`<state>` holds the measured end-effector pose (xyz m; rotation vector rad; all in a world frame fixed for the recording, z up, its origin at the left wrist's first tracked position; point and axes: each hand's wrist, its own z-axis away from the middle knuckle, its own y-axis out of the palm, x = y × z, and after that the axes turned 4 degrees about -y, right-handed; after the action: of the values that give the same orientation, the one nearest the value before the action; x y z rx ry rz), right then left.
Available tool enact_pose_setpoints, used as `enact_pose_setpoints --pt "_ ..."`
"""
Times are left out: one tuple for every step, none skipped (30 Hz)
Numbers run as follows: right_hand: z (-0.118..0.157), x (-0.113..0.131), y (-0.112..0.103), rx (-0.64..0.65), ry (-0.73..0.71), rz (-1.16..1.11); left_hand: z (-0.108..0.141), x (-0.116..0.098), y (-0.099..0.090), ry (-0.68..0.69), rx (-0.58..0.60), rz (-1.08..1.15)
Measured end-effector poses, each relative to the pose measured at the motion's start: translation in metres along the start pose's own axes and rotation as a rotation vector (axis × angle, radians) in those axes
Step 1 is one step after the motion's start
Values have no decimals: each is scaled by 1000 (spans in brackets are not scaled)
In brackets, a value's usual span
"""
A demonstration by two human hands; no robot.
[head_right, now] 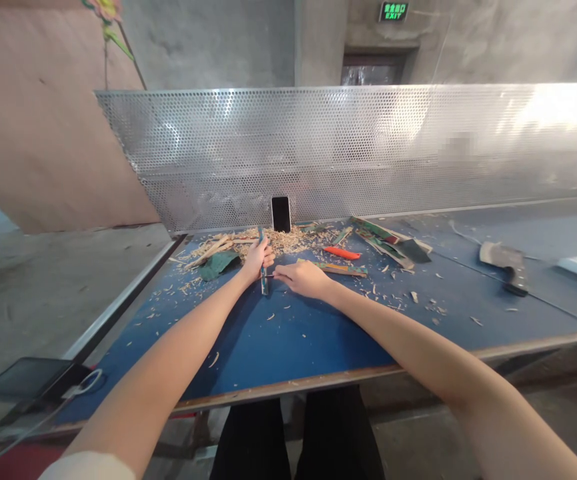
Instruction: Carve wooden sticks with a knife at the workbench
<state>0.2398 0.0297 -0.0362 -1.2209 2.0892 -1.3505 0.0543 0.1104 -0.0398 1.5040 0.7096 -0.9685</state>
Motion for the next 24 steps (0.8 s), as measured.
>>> enact_pose_setpoints --pt "-1 1 2 3 5 2 0 0 0 -8 -9 -5" --pt "-2 2 3 4 10 0 0 0 0 -13 -16 -11" --pt "-2 3 4 6 16 -8 -1 0 0 -17 -22 -16" --pt "-2 4 5 8 24 -20 -2 0 0 -20 -26 -23" --pt "-3 5 5 8 35 -37 -2 0 0 -22 -30 -30" --pt "-3 6 5 7 54 -58 -3 0 0 -23 -40 -34" --pt "-3 7 4 8 78 -86 -5 1 0 -25 -50 -38" --pt "-4 9 3 12 101 -117 -6 2 0 -27 -58 -41" --pt "-5 11 1 20 122 -150 -7 2 0 -28 -65 -41" --pt "-6 13 -1 32 139 -180 -8 2 0 -28 -69 -40" --pt "-8 15 -4 49 151 -202 -8 3 0 -31 -71 -39" --pt "-10 16 -7 69 157 -216 -9 2 -1 -36 -68 -38" --pt "-12 18 -11 88 161 -221 -9 2 -1 -43 -64 -38" --pt "-14 19 -14 105 163 -221 -9 2 -1 -50 -62 -37" --pt "-16 19 -16 117 163 -219 -8 2 -1 -55 -60 -38" --pt "-18 20 -18 126 162 -222 -8 1 -1 -56 -58 -40" --pt "-19 19 -18 134 165 -233 -7 1 0 -54 -57 -43" --pt "-20 19 -19 139 176 -253 -7 1 0 -52 -60 -47" --pt "-21 19 -18 142 192 -280 -6 1 1 -49 -63 -51" --pt "-21 19 -18 142 211 -307 -6 1 1 -47 -65 -55" --pt "-21 19 -17 137 234 -330 -5 0 2 -46 -65 -59" --pt "-20 19 -17 133 251 -347 -5 0 2 -44 -62 -62" --pt "-20 20 -18 147 258 -362 -5 0 3 -42 -60 -64" --pt "-18 21 -18 178 252 -376 -4 -1 3 -41 -57 -65"
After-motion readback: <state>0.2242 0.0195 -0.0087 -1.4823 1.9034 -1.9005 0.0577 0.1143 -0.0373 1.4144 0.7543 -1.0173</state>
